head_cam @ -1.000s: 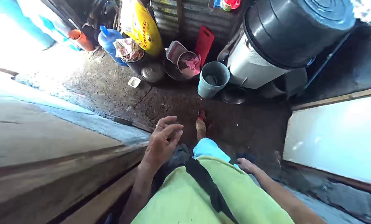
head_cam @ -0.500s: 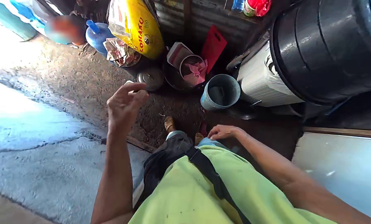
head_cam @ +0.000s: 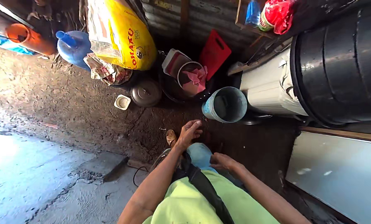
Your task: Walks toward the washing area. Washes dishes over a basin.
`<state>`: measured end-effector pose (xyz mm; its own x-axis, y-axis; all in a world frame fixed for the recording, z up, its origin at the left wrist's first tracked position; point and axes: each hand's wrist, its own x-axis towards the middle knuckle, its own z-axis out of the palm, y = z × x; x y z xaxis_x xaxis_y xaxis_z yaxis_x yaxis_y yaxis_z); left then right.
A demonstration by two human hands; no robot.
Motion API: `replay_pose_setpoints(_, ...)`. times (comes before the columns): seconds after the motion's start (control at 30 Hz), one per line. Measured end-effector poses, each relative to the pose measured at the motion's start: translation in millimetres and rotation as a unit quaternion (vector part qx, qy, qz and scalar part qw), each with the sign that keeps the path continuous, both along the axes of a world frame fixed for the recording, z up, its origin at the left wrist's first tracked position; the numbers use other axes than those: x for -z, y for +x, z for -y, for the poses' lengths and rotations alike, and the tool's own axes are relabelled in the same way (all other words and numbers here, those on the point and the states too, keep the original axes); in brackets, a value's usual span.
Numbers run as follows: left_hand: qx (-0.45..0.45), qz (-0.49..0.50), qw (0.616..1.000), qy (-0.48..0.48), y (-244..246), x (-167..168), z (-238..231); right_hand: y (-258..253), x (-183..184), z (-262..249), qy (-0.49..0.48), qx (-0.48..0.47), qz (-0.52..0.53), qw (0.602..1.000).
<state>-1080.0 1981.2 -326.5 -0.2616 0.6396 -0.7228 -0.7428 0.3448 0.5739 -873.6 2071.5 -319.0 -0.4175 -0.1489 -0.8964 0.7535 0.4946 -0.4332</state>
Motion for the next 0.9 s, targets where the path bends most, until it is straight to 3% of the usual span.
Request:
replay_pose_setpoints(0.17, -0.086, 0.032, 0.996, -0.009, -8.2, 28.2, -0.1, -19.7, 7.6, -32.8, -0.088, -0.024, -0.016, 0.996)
replay_pose_setpoints(0.3, -0.131, 0.069, 0.989, -0.020, -26.1, 61.7, 0.0, -28.3, 5.3, -62.7, -0.219, -0.003, -0.002, 0.976)
replay_pose_setpoints(0.5, -0.223, 0.125, 0.966, -0.049, -55.2, 137.6, 1.5, -48.5, 82.1, -61.3, -0.293, -0.008, 0.121, 0.948)
replay_pose_setpoints(0.6, -0.257, 0.127, 0.958, 0.000, -69.0, 174.8, 11.2, -88.4, 128.8, -76.3, -0.211, 0.031, 0.134, 0.968)
replay_pose_setpoints(0.73, -0.279, 0.134, 0.947, 0.086, -87.0, 208.3, 19.0, -154.4, 217.0, -120.2, -0.047, 0.170, 0.009, 0.984)
replay_pose_setpoints(0.9, -0.276, 0.118, 0.932, 0.202, -117.6, 239.6, 16.4, -229.4, 343.3, -180.3, 0.130, 0.142, -0.083, 0.978)
